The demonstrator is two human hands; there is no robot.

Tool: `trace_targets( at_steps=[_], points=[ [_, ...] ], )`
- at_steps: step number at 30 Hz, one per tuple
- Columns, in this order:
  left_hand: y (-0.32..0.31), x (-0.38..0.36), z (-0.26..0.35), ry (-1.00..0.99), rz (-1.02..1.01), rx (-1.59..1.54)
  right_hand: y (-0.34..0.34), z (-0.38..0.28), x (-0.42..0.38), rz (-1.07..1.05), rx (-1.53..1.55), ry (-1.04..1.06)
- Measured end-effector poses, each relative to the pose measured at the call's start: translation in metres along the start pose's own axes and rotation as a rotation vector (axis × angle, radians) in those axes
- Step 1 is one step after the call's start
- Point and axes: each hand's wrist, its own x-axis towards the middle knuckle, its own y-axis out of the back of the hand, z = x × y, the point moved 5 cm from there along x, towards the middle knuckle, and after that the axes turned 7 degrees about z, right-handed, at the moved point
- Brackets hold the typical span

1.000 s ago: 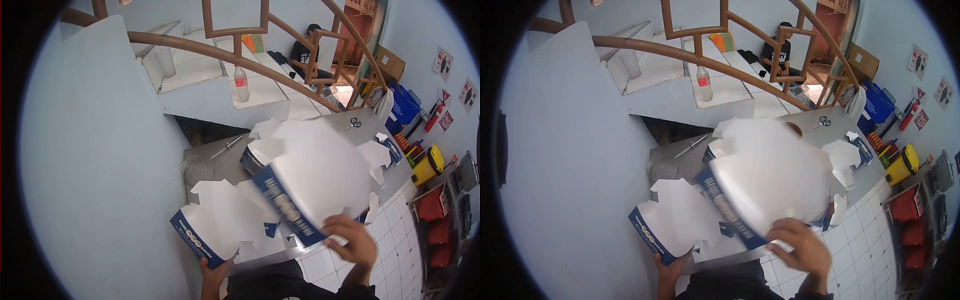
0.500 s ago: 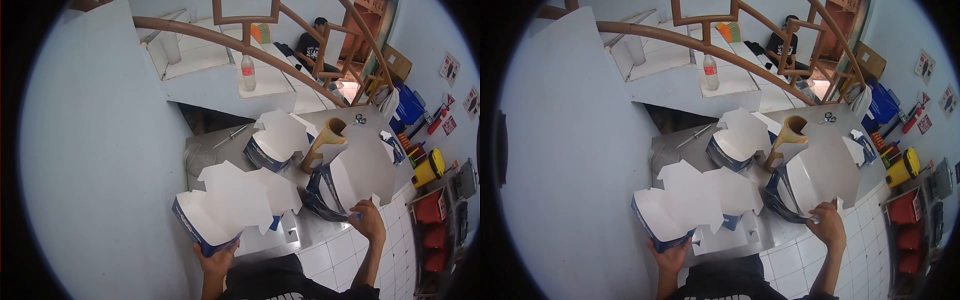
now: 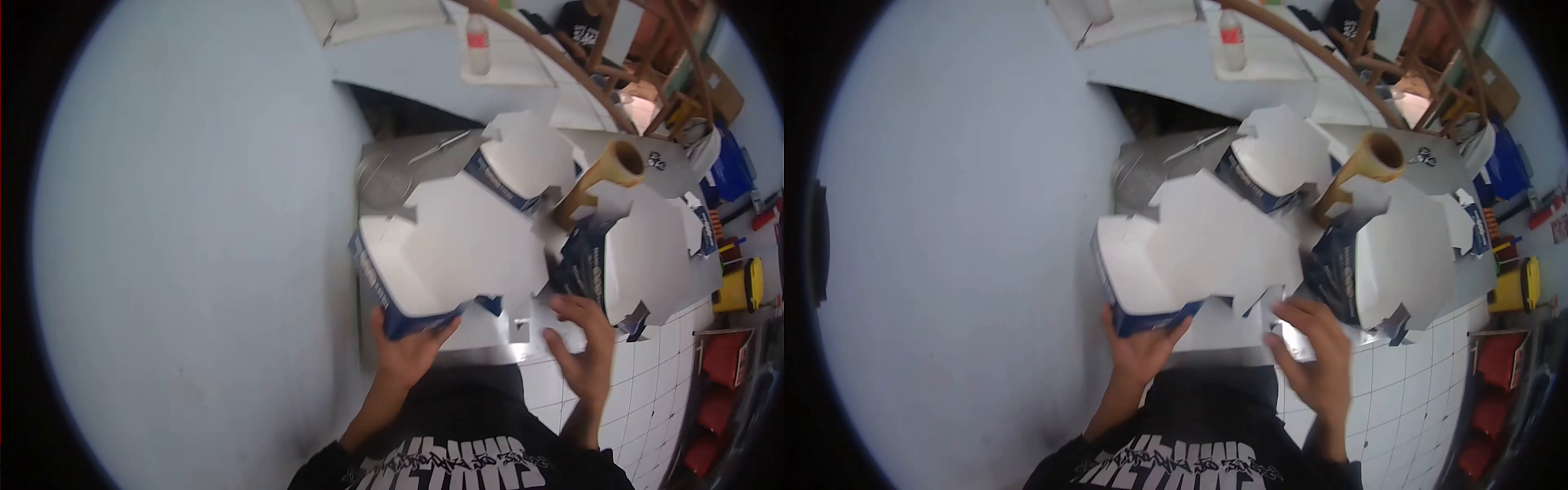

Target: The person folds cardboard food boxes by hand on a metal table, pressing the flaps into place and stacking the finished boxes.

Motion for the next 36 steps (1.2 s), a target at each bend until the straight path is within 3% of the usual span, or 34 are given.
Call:
trace_targets(
  at_steps=[4,11,14,17,29,32,36],
  points=[
    [-0.031,-0.002,-0.002,-0.011,-0.024,0.064,-0.065,-0.018,0.008,0.008,-0.044,0.088],
    [-0.040,-0.003,-0.006,-0.016,-0.003,0.114,-0.088,-0.010,0.015,-0.044,-0.282,0.104],
    [-0.035,-0.005,-0.005,0.040,-0.145,0.046,-0.085,-0.002,0.013,0.077,-0.164,0.022],
    [-0.036,-0.006,-0.005,0.036,-0.121,0.046,-0.088,0.006,0.007,0.138,-0.163,-0.030],
    [-0.027,-0.005,-0.010,-0.017,0.025,0.045,-0.107,-0.004,-0.008,-0.023,-0.082,0.221],
    [-0.024,-0.007,-0.008,-0.032,0.046,0.110,-0.106,-0.007,-0.008,-0.049,0.071,0.069],
    [-0.023,-0.006,-0.022,-0.060,0.032,0.150,-0.103,-0.011,-0.013,-0.076,0.137,0.054]
  ],
)
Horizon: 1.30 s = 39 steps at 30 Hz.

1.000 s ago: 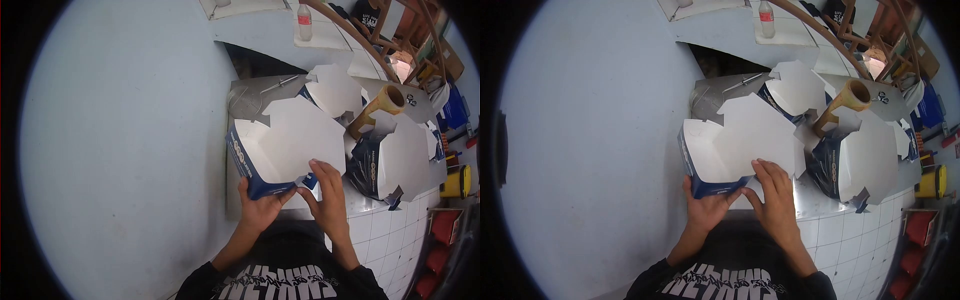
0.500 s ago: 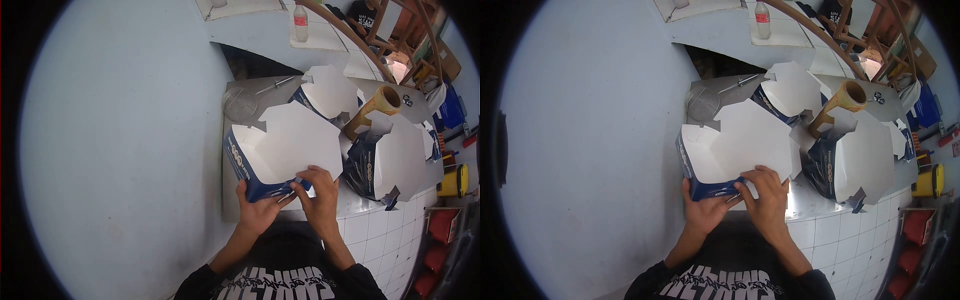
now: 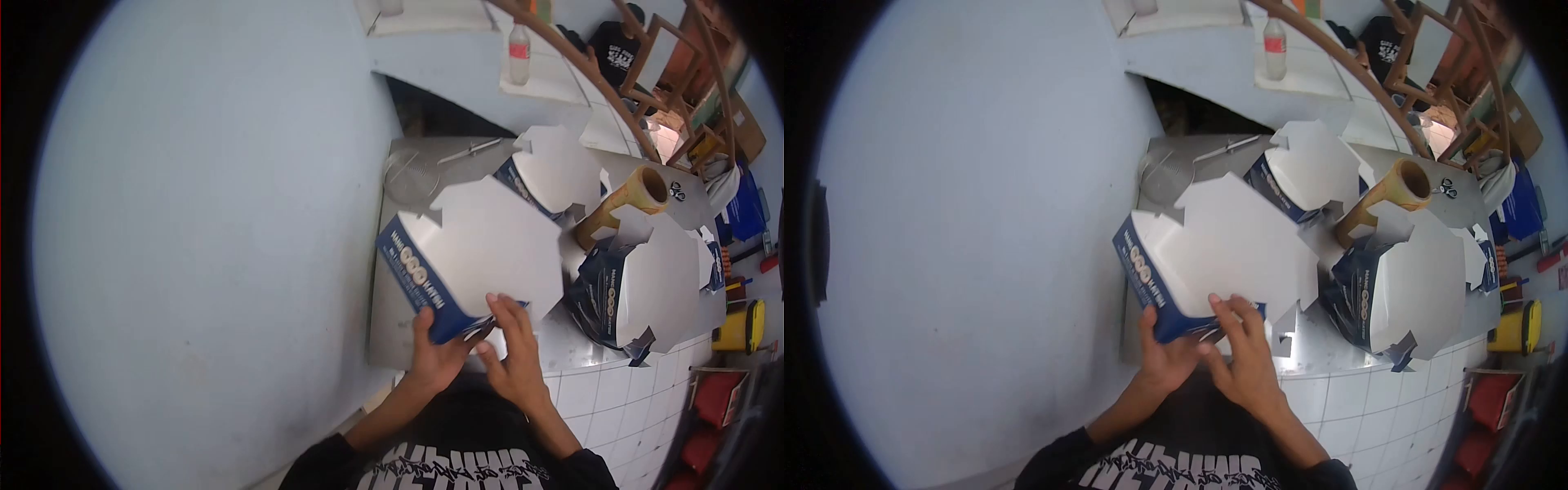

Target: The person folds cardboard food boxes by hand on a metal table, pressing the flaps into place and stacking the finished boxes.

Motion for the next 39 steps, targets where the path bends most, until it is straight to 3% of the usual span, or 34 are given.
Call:
trace_targets(
  at_steps=[2,6,9,13,19,23,24,27,30,33,36,37,38,39],
  points=[
    [0.001,0.004,-0.014,0.004,0.043,0.007,0.007,0.016,-0.003,-0.024,-0.056,-0.016],
    [-0.013,0.011,-0.018,0.169,0.015,-0.124,0.029,0.030,0.003,0.057,0.230,-0.259],
    [-0.020,0.015,-0.015,0.237,-0.050,-0.244,0.035,0.027,0.009,0.071,0.226,-0.230],
    [-0.023,0.014,-0.006,0.244,-0.055,-0.235,0.033,0.021,0.016,0.029,-0.049,-0.046],
    [-0.019,0.012,-0.003,0.191,-0.087,-0.161,0.026,0.021,0.014,0.028,-0.035,-0.064],
    [-0.013,0.006,-0.017,0.181,-0.014,-0.006,0.022,0.013,0.005,0.006,-0.058,-0.021],
    [-0.007,0.007,-0.028,0.199,0.038,0.021,0.025,0.023,-0.001,-0.009,0.013,-0.093],
    [-0.009,0.017,-0.066,0.178,0.011,-0.010,0.038,0.058,-0.024,0.094,0.137,-0.130],
    [-0.034,0.023,-0.087,0.146,-0.093,0.103,0.064,0.086,-0.041,0.227,0.021,-0.116],
    [-0.042,0.027,-0.098,0.256,-0.184,0.202,0.082,0.088,-0.042,0.308,-0.040,-0.123],
    [-0.019,0.037,-0.088,0.233,-0.137,0.332,0.097,0.086,-0.032,0.372,-0.065,-0.070],
    [-0.019,0.041,-0.068,0.085,-0.091,0.399,0.098,0.085,-0.026,0.357,-0.105,-0.065],
    [0.028,0.065,-0.077,-0.170,0.080,0.659,0.100,0.084,-0.020,0.349,-0.151,-0.060],
    [0.037,0.067,-0.055,-0.236,0.243,0.737,0.104,0.083,-0.015,0.345,-0.203,-0.052]
  ],
)
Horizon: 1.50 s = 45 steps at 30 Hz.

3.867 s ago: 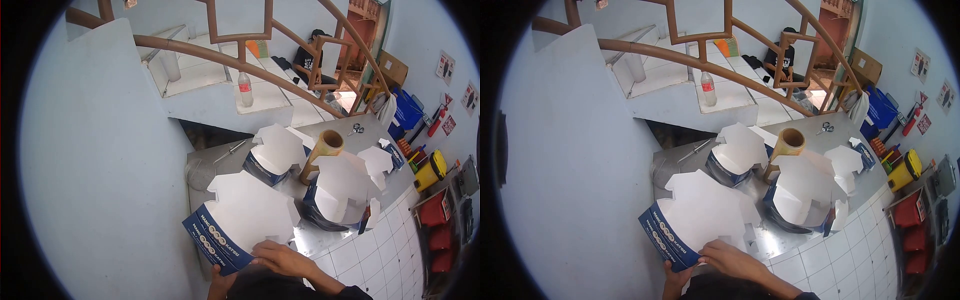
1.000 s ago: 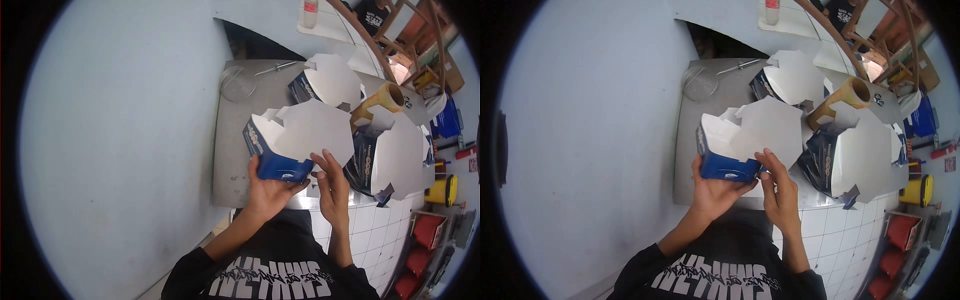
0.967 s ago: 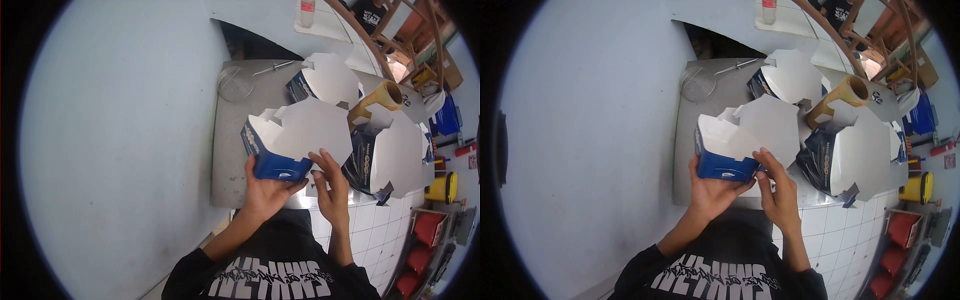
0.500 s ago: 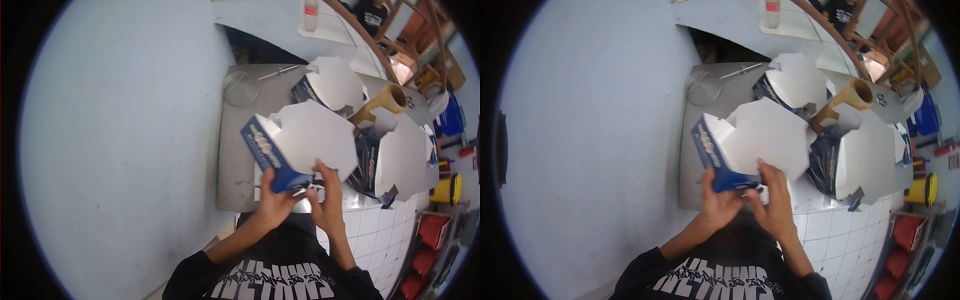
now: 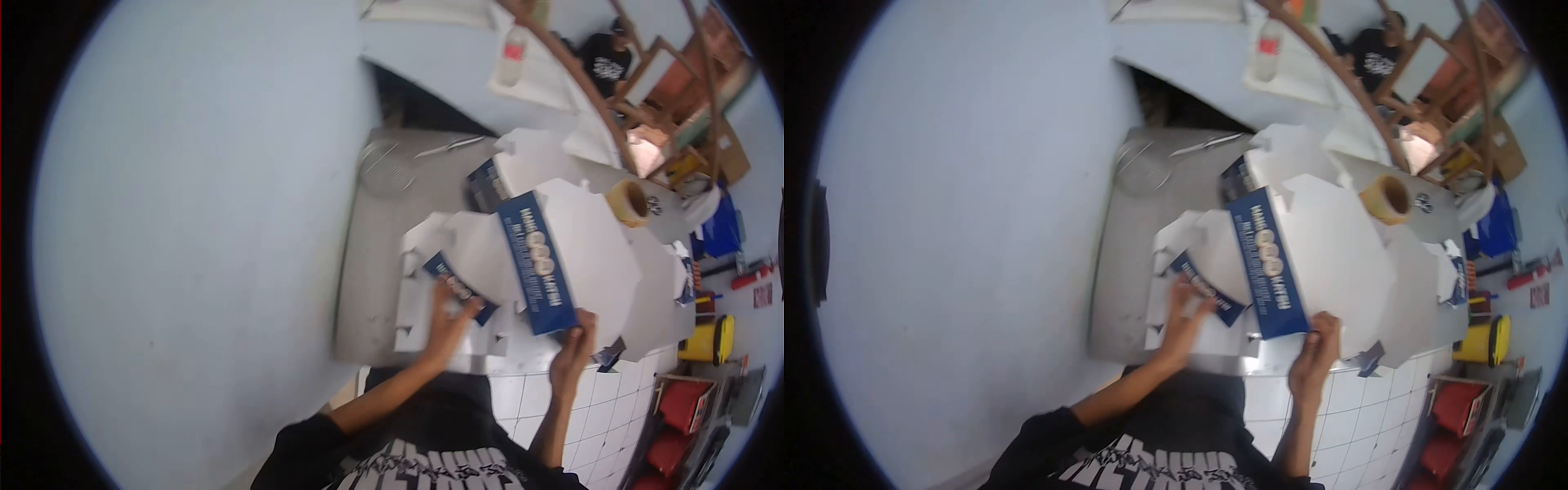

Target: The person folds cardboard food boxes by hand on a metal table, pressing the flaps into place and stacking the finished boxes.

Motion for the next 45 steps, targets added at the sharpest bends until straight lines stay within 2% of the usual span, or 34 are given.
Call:
trace_targets(
  at_steps=[1,3,5,8,11,14,20,23,26,29,35,37,38,39,42,43,44,45],
  points=[
    [0.018,0.015,0.000,-0.089,0.155,0.071,-0.005,0.003,0.003,0.020,-0.052,0.017],
    [0.052,0.055,-0.011,-0.243,0.342,0.300,-0.015,0.008,0.012,-0.079,-0.102,0.057],
    [0.057,0.073,0.011,-0.199,0.371,0.447,-0.030,0.018,0.015,-0.135,-0.108,0.069],
    [0.062,0.113,-0.013,-0.110,0.214,0.548,-0.046,0.032,0.013,-0.215,-0.122,0.134],
    [0.054,0.112,-0.011,0.111,0.120,0.377,-0.051,0.030,0.010,-0.303,-0.115,0.121],
    [0.057,0.124,-0.032,0.203,0.021,0.291,-0.050,0.035,0.004,-0.345,-0.142,0.115],
    [0.056,0.129,-0.036,0.148,-0.064,0.175,-0.055,0.047,-0.008,-0.388,-0.140,0.071],
    [0.059,0.137,-0.042,0.151,-0.102,0.254,-0.058,0.053,-0.014,-0.408,-0.148,0.062],
    [0.051,0.132,-0.022,0.276,-0.034,0.282,-0.059,0.062,-0.012,-0.408,-0.163,0.090],
    [0.060,0.155,-0.051,0.217,-0.193,0.364,-0.056,0.052,-0.017,-0.410,-0.150,0.091],
    [0.062,0.117,-0.012,0.239,-0.160,0.296,-0.042,0.045,-0.015,-0.315,-0.087,0.111],
    [0.065,0.098,0.005,0.235,-0.191,0.336,-0.034,0.035,-0.014,-0.278,-0.049,0.135],
    [0.078,0.106,-0.015,0.218,-0.287,0.311,-0.028,0.027,-0.009,-0.266,-0.030,0.148],
    [0.071,0.077,0.019,0.329,-0.268,0.325,-0.022,0.024,-0.006,-0.297,-0.002,0.139],
    [0.083,0.049,0.035,0.369,-0.336,0.329,-0.016,-0.016,0.002,-0.399,0.054,0.043],
    [0.087,0.038,0.045,0.460,-0.348,0.392,-0.018,-0.023,-0.002,-0.435,0.079,0.018],
    [0.096,0.035,0.037,0.423,-0.362,0.407,-0.019,-0.028,-0.006,-0.461,0.098,-0.002],
    [0.107,0.033,0.021,0.466,-0.344,0.389,-0.022,-0.034,-0.011,-0.508,0.080,-0.020]
  ],
)
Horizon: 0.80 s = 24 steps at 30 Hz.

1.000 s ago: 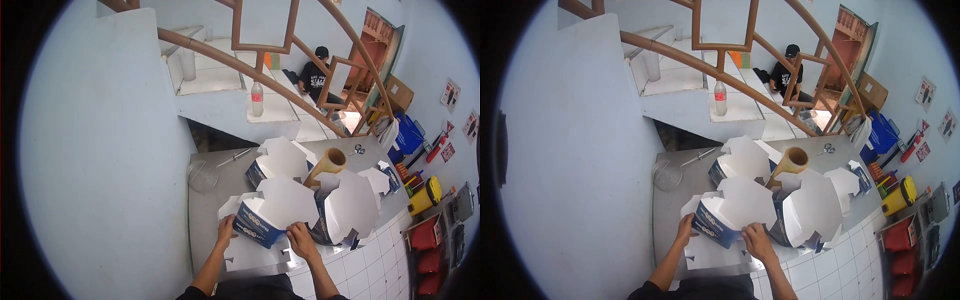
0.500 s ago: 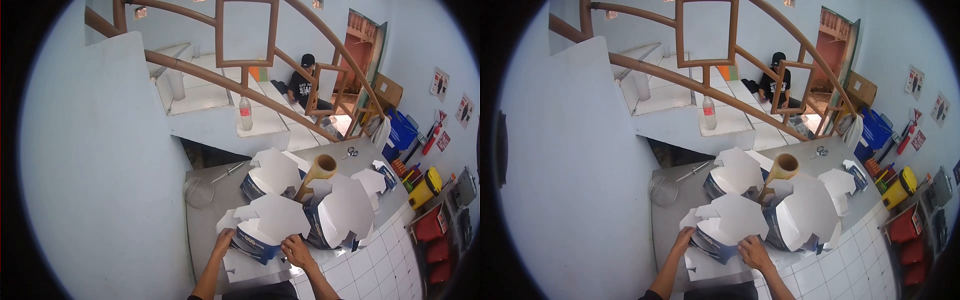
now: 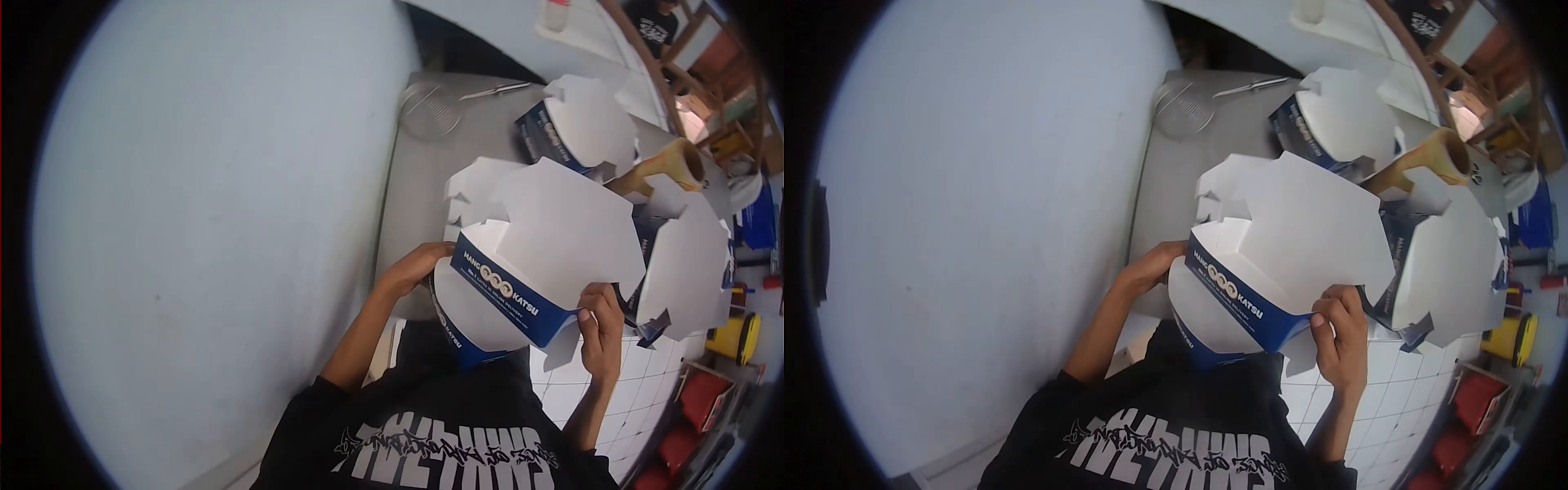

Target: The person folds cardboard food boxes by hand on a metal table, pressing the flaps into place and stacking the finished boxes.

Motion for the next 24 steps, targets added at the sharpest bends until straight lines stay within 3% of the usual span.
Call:
trace_targets(
  at_steps=[4,7,8,11,17,24],
  points=[
    [0.006,-0.006,-0.034,0.110,0.008,-0.009,-0.027,-0.009,-0.007,-0.145,-0.037,-0.062],
    [0.008,-0.004,-0.054,0.057,0.016,-0.044,-0.046,-0.012,-0.013,-0.200,-0.074,-0.050],
    [0.012,-0.004,-0.062,0.167,-0.017,-0.051,-0.050,-0.014,-0.014,-0.220,-0.110,-0.048],
    [0.013,-0.010,-0.066,0.076,0.094,-0.142,-0.059,-0.015,-0.017,-0.256,-0.110,-0.019],
    [0.014,-0.014,-0.079,0.054,0.011,-0.181,-0.068,-0.004,-0.020,-0.148,-0.160,-0.069],
    [0.029,-0.006,-0.100,-0.192,-0.044,-0.088,-0.070,0.000,-0.015,-0.091,-0.111,-0.060]
  ],
)
